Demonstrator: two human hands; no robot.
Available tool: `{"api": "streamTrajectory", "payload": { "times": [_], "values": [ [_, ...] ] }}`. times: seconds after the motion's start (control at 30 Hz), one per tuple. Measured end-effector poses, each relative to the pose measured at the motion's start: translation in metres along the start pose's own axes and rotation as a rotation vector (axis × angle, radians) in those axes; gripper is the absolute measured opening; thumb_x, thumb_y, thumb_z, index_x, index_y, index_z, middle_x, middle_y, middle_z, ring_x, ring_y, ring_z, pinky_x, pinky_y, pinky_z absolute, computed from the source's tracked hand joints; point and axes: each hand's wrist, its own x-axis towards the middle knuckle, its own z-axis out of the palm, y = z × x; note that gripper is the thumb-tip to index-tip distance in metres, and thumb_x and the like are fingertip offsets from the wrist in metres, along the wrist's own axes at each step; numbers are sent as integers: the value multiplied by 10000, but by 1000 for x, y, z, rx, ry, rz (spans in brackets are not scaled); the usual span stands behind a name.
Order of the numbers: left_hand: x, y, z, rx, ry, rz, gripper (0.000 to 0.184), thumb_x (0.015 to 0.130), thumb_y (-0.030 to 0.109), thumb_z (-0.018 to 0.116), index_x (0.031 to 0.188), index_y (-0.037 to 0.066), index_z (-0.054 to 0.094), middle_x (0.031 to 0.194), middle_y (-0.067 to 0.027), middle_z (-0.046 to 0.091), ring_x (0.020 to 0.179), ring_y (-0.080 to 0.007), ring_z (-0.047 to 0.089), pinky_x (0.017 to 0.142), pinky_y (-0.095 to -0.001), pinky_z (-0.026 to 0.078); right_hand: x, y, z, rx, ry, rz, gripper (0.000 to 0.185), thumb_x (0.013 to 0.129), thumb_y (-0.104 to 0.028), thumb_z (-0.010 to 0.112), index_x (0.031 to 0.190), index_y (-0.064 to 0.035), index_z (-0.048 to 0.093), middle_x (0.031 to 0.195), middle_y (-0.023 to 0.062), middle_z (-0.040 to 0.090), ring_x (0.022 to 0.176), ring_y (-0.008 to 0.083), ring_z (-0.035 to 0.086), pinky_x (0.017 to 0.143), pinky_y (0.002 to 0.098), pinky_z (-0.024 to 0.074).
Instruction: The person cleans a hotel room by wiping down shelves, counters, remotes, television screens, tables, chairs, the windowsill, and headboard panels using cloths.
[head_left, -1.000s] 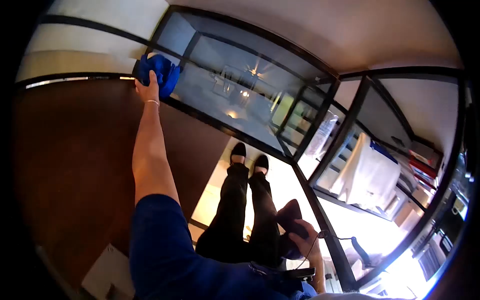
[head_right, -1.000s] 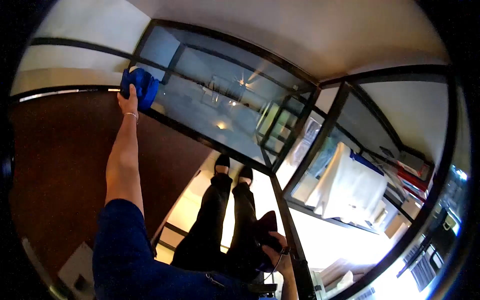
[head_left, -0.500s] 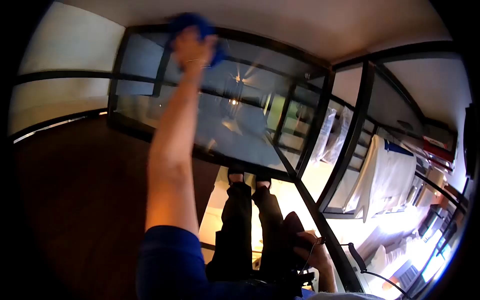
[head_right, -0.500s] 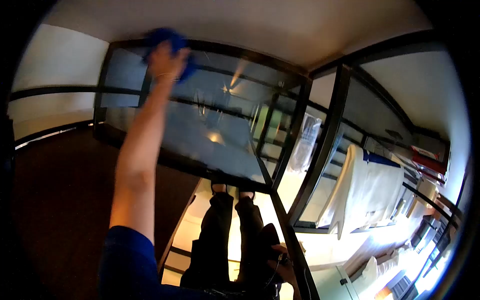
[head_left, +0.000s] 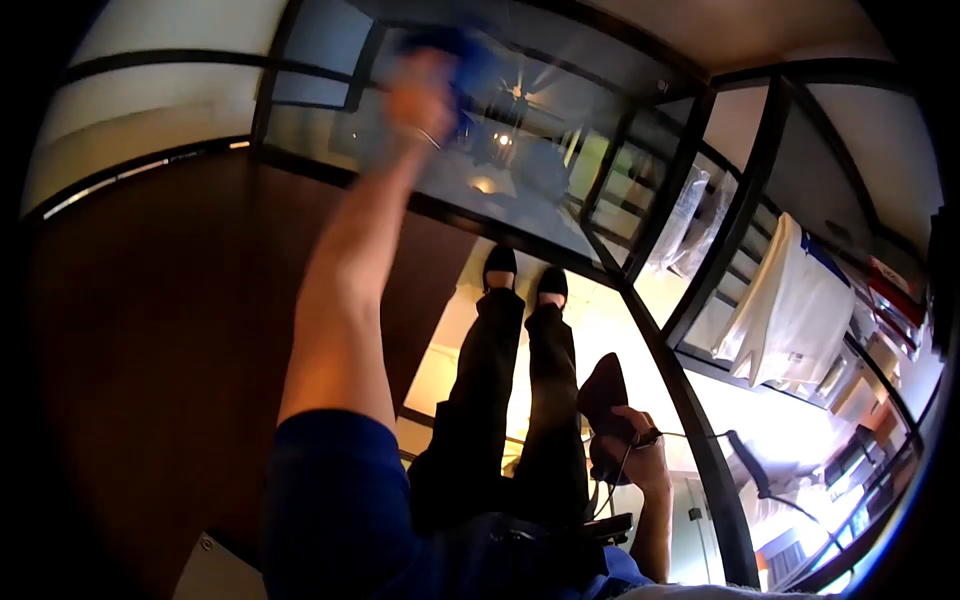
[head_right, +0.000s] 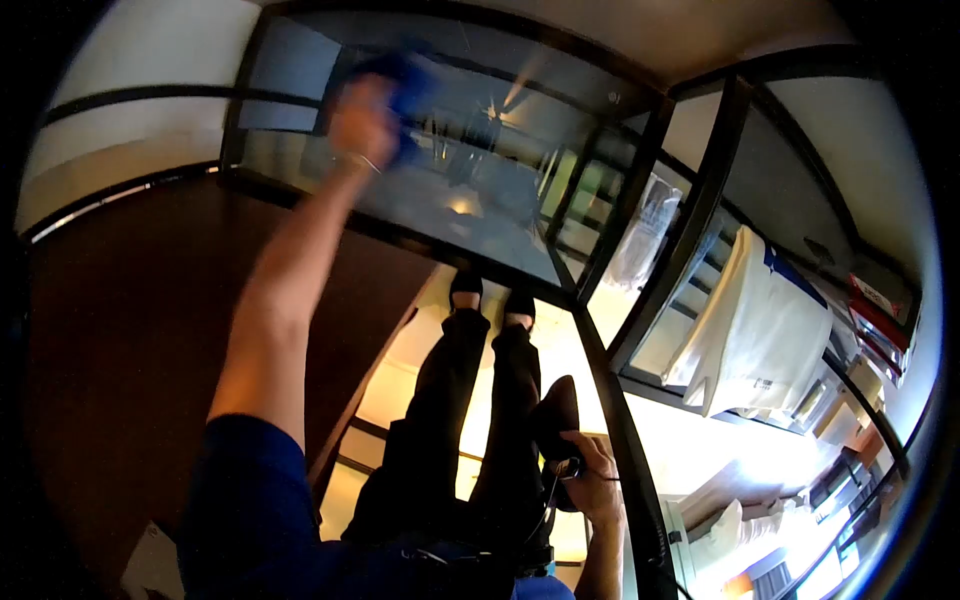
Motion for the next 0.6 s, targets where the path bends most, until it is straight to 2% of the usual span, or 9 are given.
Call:
{"api": "streamTrajectory", "payload": {
  "times": [0.07, 0.13, 0.2, 0.23, 0.27, 0.33, 0.37, 0.43, 0.6],
  "values": [
    [32, -124, -37, -252, -125, -756, 376, 837, 184, 613, 1167, 13, 560, 1106, -169, 630, 892, -282, 649, 716, -409, 543, -6, -9, -2, -123, 52, -82, 503, 674, -18, 764, 1149, -97, 616, 1024, 130, 635, 953, 275, 631, 826, 337, 509],
    [23, -141, -53, -3, 131, -1330, 450, 831, 294, 678, 1194, 57, 559, 1213, -142, 610, 1106, -279, 610, 928, -400, 504, -11, 6, -5, -64, 11, -67, 488, 691, -52, 756, 1155, -94, 609, 1043, 132, 624, 988, 275, 614, 849, 344, 493],
    [-29, -143, -16, 133, 378, -866, 438, 822, 207, 681, 1220, 63, 572, 1204, -153, 614, 1102, -335, 604, 978, -471, 469, -12, 10, -6, -10, -26, -53, 487, 699, -70, 760, 1161, -97, 605, 1063, 136, 615, 1001, 288, 610, 859, 354, 492],
    [-34, -116, 0, 229, 471, -924, 382, 801, 180, 701, 1148, 53, 603, 1184, -153, 626, 1107, -300, 610, 943, -436, 498, -12, 5, -8, -108, -63, -36, 482, 709, -82, 758, 1164, -97, 601, 1058, 135, 616, 1004, 304, 609, 864, 371, 493],
    [-28, -71, -13, 25, 208, -1044, 270, 824, 178, 674, 1053, 49, 610, 1105, -136, 641, 1029, -251, 633, 824, -348, 539, -12, 4, -6, -106, -70, -52, 484, 711, -97, 761, 1168, -104, 599, 1069, 140, 620, 997, 322, 613, 862, 382, 498],
    [-41, -61, 70, 393, 127, -687, 358, 825, 144, 606, 1161, 36, 549, 1154, -153, 600, 1063, -305, 591, 946, -435, 451, -9, 7, -5, -158, -75, -162, 483, 712, -106, 765, 1167, -117, 604, 1059, 142, 624, 985, 319, 616, 854, 375, 505],
    [-52, 23, 61, 333, 577, -325, 252, 757, 157, 594, 995, 77, 573, 981, -76, 591, 920, -242, 572, 802, -393, 448, -5, 3, -6, -169, -83, -176, 483, 712, -106, 765, 1167, -117, 604, 1059, 142, 624, 985, 319, 616, 854, 375, 505],
    [-102, 104, 92, 21, 81, -287, 392, 726, 103, 594, 1115, 79, 555, 1114, -138, 567, 1132, -340, 494, 950, -496, 369, -3, -6, -7, -102, -89, -228, 477, 720, -122, 768, 1169, -128, 608, 1062, 140, 625, 969, 315, 627, 831, 375, 518],
    [-210, 156, 66, -192, -99, 230, 394, 687, 49, 668, 1067, 131, 603, 1239, -124, 539, 1237, -329, 454, 960, -538, 387, -8, -21, -20, -114, -89, -204, 499, 696, -56, 777, 1163, -62, 602, 1050, 121, 619, 948, 256, 615, 842, 336, 490]
  ]
}}
